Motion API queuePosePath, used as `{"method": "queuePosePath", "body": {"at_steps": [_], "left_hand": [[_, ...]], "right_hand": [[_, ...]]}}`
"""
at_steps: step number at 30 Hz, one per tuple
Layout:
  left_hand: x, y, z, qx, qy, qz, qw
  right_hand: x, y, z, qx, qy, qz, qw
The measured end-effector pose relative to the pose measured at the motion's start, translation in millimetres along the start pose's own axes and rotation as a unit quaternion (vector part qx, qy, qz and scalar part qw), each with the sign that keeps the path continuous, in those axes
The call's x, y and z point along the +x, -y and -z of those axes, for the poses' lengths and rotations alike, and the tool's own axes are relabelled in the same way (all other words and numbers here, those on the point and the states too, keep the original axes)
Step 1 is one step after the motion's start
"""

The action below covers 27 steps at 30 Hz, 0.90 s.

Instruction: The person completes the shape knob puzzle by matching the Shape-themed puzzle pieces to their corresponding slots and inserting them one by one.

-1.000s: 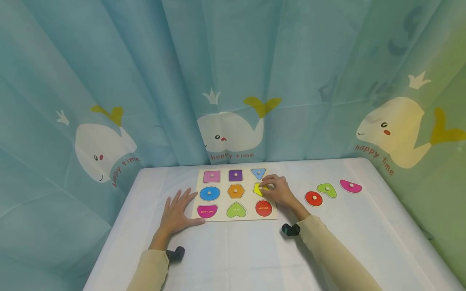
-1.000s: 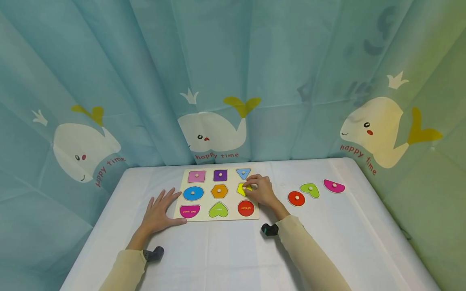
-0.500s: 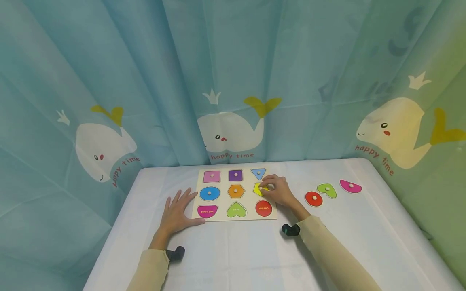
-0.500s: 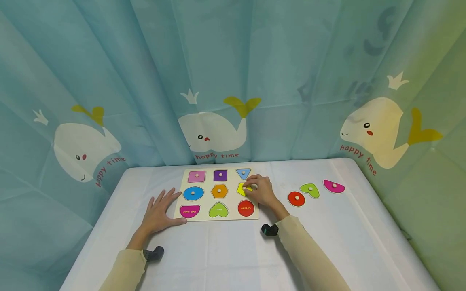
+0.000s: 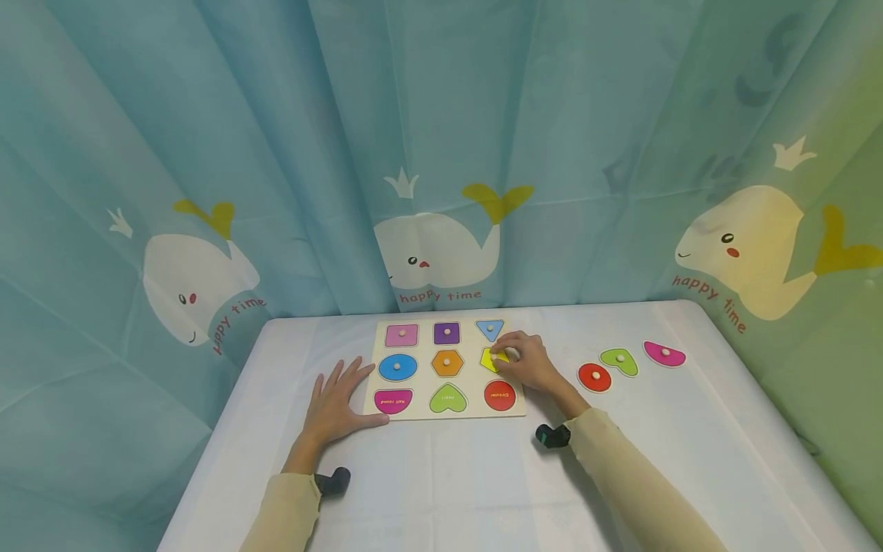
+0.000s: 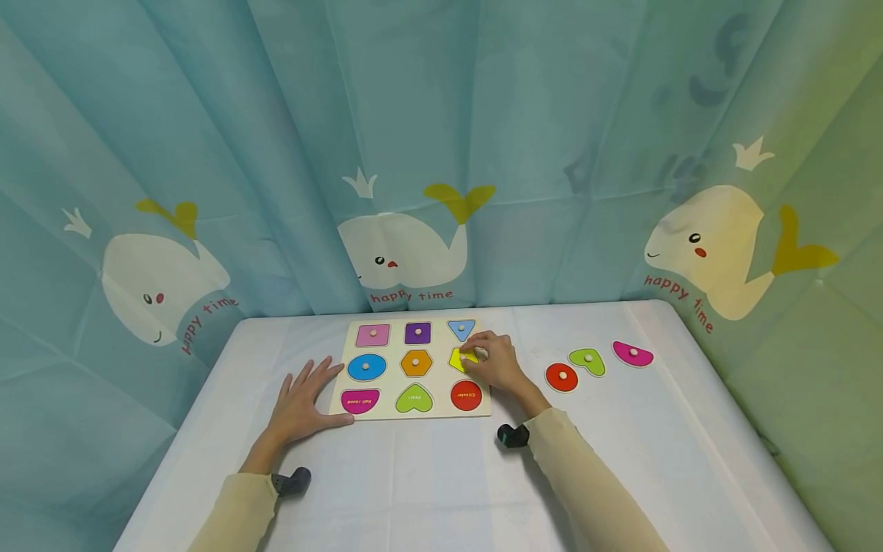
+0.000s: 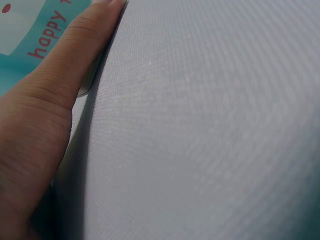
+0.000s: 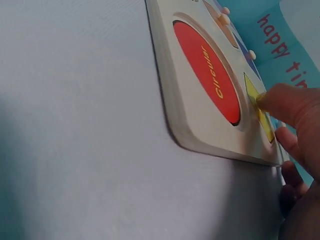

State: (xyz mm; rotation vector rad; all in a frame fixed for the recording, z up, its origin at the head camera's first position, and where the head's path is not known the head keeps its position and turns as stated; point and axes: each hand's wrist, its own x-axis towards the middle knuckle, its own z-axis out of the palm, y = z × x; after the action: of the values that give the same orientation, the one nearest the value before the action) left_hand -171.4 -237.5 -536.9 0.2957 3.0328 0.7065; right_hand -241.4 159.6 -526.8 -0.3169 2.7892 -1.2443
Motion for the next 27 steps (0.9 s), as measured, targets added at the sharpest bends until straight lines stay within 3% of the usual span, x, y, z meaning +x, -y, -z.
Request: {"method": "queuePosePath", "body": {"at_steps": [5, 13, 23, 27], "left_hand": [[0.9, 1.6, -1.7, 0.003, -0.003, -0.001, 1.0], [0.2, 2.2, -3.8, 0.002, -0.011, -0.007, 0.9999], [-1.9, 0.8, -1.3, 0.005, -0.01, -0.004, 0.9999], [-2.3, 0.7, 0.3, 0.001, -0.009, -0.004, 0.9999]], "right_hand": [[0, -1, 11.0, 0.001, 0.003, 0.016, 1.0], [-8, -9, 39.8, 0.016, -0.075, 0.051, 0.996], [-33, -47, 96.1, -0.034, -0.138, 0.066, 0.988], [-49, -64, 119.0, -0.044, -0.159, 0.042, 0.985]]}}
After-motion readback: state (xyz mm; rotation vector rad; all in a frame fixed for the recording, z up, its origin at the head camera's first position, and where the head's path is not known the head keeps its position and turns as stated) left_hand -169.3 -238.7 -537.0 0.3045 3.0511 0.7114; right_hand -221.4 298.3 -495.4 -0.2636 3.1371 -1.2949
